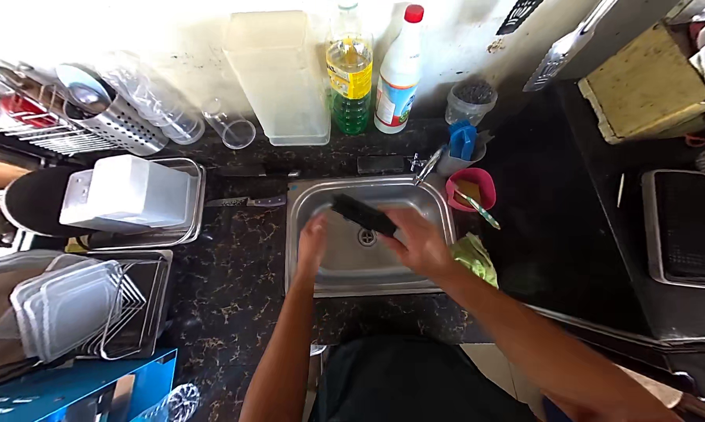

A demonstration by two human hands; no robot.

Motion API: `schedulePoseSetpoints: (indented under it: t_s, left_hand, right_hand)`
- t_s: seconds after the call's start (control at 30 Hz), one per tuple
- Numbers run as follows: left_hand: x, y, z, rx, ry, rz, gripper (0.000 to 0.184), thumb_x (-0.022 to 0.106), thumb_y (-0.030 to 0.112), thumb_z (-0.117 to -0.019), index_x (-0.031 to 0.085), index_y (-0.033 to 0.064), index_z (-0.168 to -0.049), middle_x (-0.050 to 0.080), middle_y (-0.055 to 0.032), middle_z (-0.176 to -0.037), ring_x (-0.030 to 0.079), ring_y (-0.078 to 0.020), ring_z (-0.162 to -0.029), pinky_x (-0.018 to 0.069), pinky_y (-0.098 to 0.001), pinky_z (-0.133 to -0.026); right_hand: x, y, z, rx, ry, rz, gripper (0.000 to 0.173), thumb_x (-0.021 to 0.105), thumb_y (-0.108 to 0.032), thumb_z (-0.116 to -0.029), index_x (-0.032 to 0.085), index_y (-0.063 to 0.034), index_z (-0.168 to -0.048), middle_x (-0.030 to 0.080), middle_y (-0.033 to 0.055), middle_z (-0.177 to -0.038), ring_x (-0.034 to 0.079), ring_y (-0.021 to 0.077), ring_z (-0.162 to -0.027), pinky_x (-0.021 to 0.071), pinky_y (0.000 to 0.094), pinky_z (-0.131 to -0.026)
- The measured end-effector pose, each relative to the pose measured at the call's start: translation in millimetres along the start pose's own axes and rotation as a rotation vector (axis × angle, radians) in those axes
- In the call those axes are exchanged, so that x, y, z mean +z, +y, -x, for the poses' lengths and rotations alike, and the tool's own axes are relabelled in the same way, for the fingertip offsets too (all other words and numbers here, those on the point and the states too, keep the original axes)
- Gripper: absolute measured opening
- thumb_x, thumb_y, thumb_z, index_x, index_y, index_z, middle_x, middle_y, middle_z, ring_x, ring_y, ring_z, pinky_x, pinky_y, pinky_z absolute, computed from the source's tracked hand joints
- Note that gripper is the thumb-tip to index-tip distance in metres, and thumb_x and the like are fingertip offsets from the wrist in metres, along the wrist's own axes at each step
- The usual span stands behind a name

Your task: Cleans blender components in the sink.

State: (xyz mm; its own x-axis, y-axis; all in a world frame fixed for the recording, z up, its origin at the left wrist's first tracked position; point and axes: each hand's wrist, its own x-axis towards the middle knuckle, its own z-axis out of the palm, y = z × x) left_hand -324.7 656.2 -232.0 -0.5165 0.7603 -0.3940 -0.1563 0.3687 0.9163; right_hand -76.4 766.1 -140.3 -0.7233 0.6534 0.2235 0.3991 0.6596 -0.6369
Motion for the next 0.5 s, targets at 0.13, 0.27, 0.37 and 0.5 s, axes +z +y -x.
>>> schedulePoseSetpoints:
  t_s: [0.13,0.27,0.37,0.5]
  left_hand:
    - [-12,-48,21,-0.069,0.042,-0.349,0.041,0.063,0.019,-0.0998,0.061,0.0035,-0.137,0.061,-0.0177,-0.139,0.06,-0.0263,-0.128,0.0508,-0.0457,-0.105]
    - [-16,-32,44,-0.137,-0.009,0.074,0.044,0.054,0.015,-0.1037,0.05,0.0027,-0.146,0.064,-0.0145,-0.134,0.064,-0.0231,-0.119,0.0553,-0.0413,-0.1]
    - [-20,-21,53,-0.071,-0.024,0.194,0.051,0.056,0.013,-0.1013,0.045,-0.0015,-0.149,0.059,-0.0208,-0.14,0.061,-0.0284,-0.125,0.0516,-0.0449,-0.105]
    - [-17,-19,54,-0.171,0.105,0.258,0.047,0.044,0.019,-0.1101,0.039,0.0013,-0.153,0.056,-0.0251,-0.141,0.062,-0.0318,-0.121,0.0519,-0.0465,-0.1]
  right_hand:
    - [65,95,42,0.448,-0.5,0.192,0.049,0.058,-0.035,-0.1031,0.055,-0.0157,-0.148,0.065,0.0213,-0.131,0.06,0.0401,-0.126,0.0467,0.0576,-0.108]
    - [15,23,9,0.171,-0.206,0.019,0.047,0.06,-0.041,-0.1017,0.061,-0.0195,-0.143,0.069,0.012,-0.127,0.065,0.0277,-0.119,0.0523,0.0486,-0.104]
    - [-24,-32,-26,-0.036,-0.02,-0.497,0.054,0.06,-0.037,-0.1026,0.053,-0.0013,-0.143,0.062,0.0091,-0.139,0.06,0.0119,-0.126,0.0525,0.033,-0.107]
    - [8,13,-25,0.324,-0.203,-0.617,0.053,0.058,-0.028,-0.1028,0.044,-0.0018,-0.147,0.061,0.009,-0.131,0.065,0.0128,-0.111,0.058,0.0331,-0.093]
